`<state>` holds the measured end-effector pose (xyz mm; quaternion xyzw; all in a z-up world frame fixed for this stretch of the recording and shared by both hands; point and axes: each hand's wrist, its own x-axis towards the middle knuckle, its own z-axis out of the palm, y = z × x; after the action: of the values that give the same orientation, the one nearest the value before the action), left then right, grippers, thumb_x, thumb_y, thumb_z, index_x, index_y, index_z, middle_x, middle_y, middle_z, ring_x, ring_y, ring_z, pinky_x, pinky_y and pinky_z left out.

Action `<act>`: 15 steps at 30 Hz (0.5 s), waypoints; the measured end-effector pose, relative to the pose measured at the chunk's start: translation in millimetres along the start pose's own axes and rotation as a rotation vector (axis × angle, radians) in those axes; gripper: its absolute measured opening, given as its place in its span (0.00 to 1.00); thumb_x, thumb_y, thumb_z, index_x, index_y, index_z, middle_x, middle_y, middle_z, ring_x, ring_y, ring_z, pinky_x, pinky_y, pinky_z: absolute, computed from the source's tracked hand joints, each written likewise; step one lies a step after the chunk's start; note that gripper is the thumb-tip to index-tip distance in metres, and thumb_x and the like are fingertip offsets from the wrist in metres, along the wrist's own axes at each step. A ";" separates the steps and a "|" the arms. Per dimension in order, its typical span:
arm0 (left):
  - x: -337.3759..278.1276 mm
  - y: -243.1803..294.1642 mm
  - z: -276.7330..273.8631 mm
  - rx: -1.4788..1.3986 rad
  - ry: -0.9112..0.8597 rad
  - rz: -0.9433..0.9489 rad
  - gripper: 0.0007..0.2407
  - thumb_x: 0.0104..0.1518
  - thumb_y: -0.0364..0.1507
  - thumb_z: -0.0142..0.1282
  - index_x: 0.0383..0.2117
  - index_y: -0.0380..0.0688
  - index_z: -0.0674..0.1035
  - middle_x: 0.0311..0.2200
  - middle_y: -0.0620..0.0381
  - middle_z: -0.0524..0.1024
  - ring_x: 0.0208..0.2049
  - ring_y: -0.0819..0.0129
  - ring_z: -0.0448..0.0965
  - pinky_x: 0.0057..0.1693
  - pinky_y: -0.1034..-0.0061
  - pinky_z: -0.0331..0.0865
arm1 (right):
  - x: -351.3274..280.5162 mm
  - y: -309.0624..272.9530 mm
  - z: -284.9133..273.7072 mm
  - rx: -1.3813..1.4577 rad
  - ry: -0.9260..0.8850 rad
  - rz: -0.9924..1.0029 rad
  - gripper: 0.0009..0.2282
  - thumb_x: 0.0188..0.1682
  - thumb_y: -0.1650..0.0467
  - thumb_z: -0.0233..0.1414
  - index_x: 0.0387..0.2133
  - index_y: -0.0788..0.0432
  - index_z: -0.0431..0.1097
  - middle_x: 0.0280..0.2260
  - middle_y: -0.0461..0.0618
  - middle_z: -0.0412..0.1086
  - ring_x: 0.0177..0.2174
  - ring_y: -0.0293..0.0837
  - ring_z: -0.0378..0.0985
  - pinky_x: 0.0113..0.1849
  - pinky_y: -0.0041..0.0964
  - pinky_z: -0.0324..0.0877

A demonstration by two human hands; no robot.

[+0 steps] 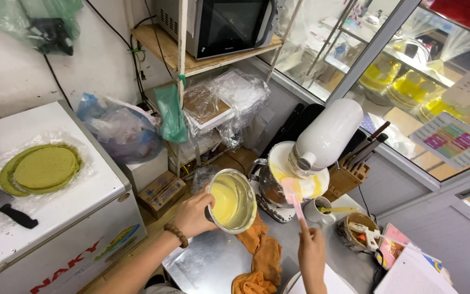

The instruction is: Preparing cake batter by mixing ingredients in a bowl and pouring the mixture into a stand mixer.

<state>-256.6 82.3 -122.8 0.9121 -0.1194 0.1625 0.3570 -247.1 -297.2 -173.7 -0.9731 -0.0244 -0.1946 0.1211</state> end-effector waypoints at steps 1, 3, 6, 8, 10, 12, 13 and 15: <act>-1.2 0.0 -0.9 0.005 -0.005 -0.021 0.24 0.34 0.46 0.76 0.26 0.49 0.72 0.29 0.60 0.77 0.32 0.63 0.82 0.39 0.67 0.76 | -9.0 -2.0 0.6 0.046 0.003 -0.024 0.21 0.50 0.74 0.52 0.58 0.48 0.68 0.34 0.53 0.71 0.32 0.49 0.74 0.35 0.42 0.71; -1.4 1.0 -2.7 0.007 -0.015 -0.040 0.24 0.33 0.47 0.75 0.25 0.50 0.72 0.29 0.60 0.77 0.32 0.64 0.82 0.39 0.67 0.76 | -25.2 -2.0 0.1 0.089 0.005 -0.043 0.22 0.49 0.74 0.53 0.59 0.51 0.67 0.34 0.55 0.71 0.32 0.51 0.73 0.35 0.44 0.71; -3.0 3.7 -12.2 -0.006 -0.055 -0.108 0.24 0.33 0.46 0.76 0.25 0.49 0.71 0.30 0.61 0.78 0.33 0.64 0.82 0.40 0.68 0.76 | -49.0 10.0 2.7 0.094 -0.013 0.030 0.20 0.49 0.73 0.53 0.57 0.50 0.68 0.33 0.55 0.70 0.31 0.50 0.74 0.35 0.42 0.72; -4.0 7.9 -22.5 -0.124 -0.033 -0.169 0.24 0.32 0.43 0.77 0.25 0.48 0.71 0.32 0.61 0.79 0.35 0.65 0.83 0.41 0.69 0.76 | -66.1 31.7 9.8 0.110 -0.032 0.030 0.18 0.49 0.71 0.54 0.54 0.46 0.71 0.32 0.54 0.72 0.31 0.48 0.77 0.36 0.42 0.73; -2.1 -0.9 -20.4 -0.209 -0.008 -0.175 0.24 0.30 0.41 0.78 0.25 0.47 0.71 0.31 0.61 0.80 0.35 0.66 0.83 0.42 0.70 0.77 | -79.3 67.1 20.8 0.231 -0.073 0.055 0.19 0.49 0.71 0.53 0.56 0.48 0.70 0.32 0.53 0.74 0.32 0.45 0.79 0.36 0.40 0.74; -2.0 -9.8 -16.5 -0.294 0.016 -0.184 0.25 0.29 0.39 0.80 0.25 0.47 0.71 0.31 0.61 0.81 0.35 0.68 0.83 0.43 0.71 0.77 | -94.3 90.4 29.2 0.351 -0.119 0.082 0.20 0.49 0.71 0.53 0.57 0.50 0.69 0.32 0.52 0.76 0.32 0.42 0.81 0.37 0.38 0.75; -2.4 -13.9 -13.3 -0.380 0.016 -0.171 0.25 0.29 0.38 0.80 0.25 0.46 0.71 0.30 0.61 0.81 0.35 0.71 0.83 0.44 0.73 0.78 | -102.2 96.8 31.3 0.515 -0.190 0.188 0.20 0.51 0.70 0.51 0.58 0.51 0.69 0.32 0.53 0.78 0.31 0.43 0.81 0.36 0.38 0.75; 0.2 -15.8 -9.6 -0.464 0.018 -0.157 0.25 0.29 0.37 0.81 0.25 0.46 0.70 0.30 0.62 0.81 0.36 0.74 0.83 0.44 0.75 0.78 | -111.9 102.6 40.8 0.679 -0.260 0.294 0.20 0.52 0.69 0.49 0.59 0.52 0.68 0.32 0.53 0.80 0.30 0.44 0.82 0.35 0.37 0.75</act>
<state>-253.1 100.2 -125.7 0.8106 -0.0792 0.1107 0.5696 -325.4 -386.7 -276.4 -0.8873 0.0371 -0.0311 0.4587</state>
